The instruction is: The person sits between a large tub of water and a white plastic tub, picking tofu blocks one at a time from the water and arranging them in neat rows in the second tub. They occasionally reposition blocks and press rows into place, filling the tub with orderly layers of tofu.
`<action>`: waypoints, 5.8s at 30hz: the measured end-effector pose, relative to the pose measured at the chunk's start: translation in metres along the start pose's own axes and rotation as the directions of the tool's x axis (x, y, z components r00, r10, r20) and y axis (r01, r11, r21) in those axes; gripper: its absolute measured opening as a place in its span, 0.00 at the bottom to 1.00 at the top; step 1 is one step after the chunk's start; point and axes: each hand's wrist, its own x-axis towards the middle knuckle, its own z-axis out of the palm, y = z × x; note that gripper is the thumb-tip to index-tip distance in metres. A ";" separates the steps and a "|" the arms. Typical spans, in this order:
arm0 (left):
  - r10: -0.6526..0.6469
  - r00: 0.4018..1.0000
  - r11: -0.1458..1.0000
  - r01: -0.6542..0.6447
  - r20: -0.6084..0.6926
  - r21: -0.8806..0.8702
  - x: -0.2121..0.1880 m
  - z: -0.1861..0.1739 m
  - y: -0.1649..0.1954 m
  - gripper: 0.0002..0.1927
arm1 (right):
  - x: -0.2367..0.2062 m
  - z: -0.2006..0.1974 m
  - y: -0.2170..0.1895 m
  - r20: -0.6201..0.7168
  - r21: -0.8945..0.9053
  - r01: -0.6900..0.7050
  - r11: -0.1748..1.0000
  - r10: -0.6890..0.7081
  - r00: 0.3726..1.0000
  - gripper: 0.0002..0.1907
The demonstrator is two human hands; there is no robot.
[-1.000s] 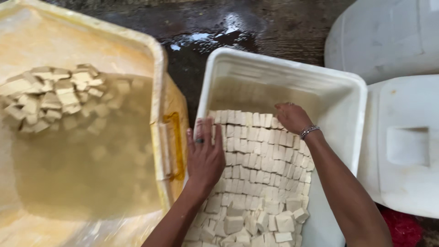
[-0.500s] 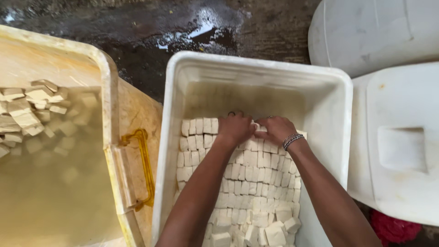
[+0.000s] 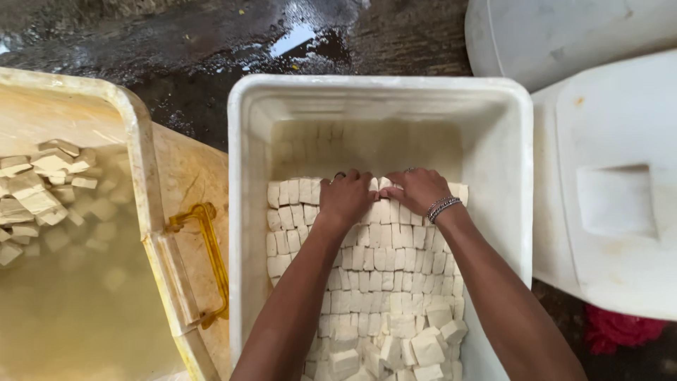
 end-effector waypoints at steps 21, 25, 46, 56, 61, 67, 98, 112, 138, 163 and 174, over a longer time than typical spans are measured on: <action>-0.043 0.934 0.977 -0.035 0.354 0.211 -0.015 -0.032 0.002 0.32 | -0.034 0.000 -0.016 0.124 0.016 0.038 0.999 -0.040 0.991 0.45; 0.155 0.984 0.967 -0.132 -0.092 0.218 -0.034 -0.021 0.003 0.36 | -0.058 0.012 -0.006 -0.255 -0.050 0.149 0.988 -0.156 0.954 0.41; -0.243 0.970 0.963 0.241 0.003 -0.124 -0.284 0.098 0.094 0.19 | -0.261 0.103 -0.004 -0.125 -0.531 0.042 0.846 -0.127 0.984 0.08; -0.404 0.909 0.697 0.230 -0.107 -0.680 -0.320 0.057 -0.010 0.18 | -0.275 0.111 -0.036 -0.062 0.205 -0.064 0.977 0.078 0.995 0.19; -0.448 0.894 0.635 0.321 0.004 -0.703 -0.347 0.059 -0.027 0.20 | -0.283 0.103 -0.038 -0.204 0.276 -0.169 0.946 0.230 0.952 0.21; -0.475 0.880 0.557 0.326 0.029 -0.764 -0.352 0.067 -0.027 0.21 | -0.290 0.117 -0.068 -0.205 0.198 -0.233 0.952 0.273 0.940 0.21; -0.269 0.951 0.860 0.309 0.155 -0.405 -0.322 0.065 0.020 0.25 | -0.297 0.133 -0.065 -0.167 0.343 -0.289 0.894 0.361 0.918 0.33; -0.166 0.955 0.947 0.224 0.247 -0.230 -0.335 0.073 0.013 0.34 | -0.301 0.130 -0.050 -0.234 0.446 -0.280 0.850 0.413 0.880 0.33; -0.110 0.876 -0.165 0.450 0.469 -0.878 -0.330 0.059 -0.018 0.24 | -0.316 0.134 -0.102 -0.047 0.832 -0.220 0.510 0.459 0.887 0.41; -0.333 0.922 -0.035 -0.223 -0.199 -0.974 -0.322 0.082 0.056 0.36 | -0.306 0.106 -0.182 -0.499 0.866 0.340 0.367 0.590 0.635 0.40; -0.257 0.967 -0.404 -0.110 -0.003 -0.908 -0.324 0.085 0.055 0.44 | -0.297 0.114 -0.161 -0.449 0.885 0.320 0.338 0.441 0.777 0.47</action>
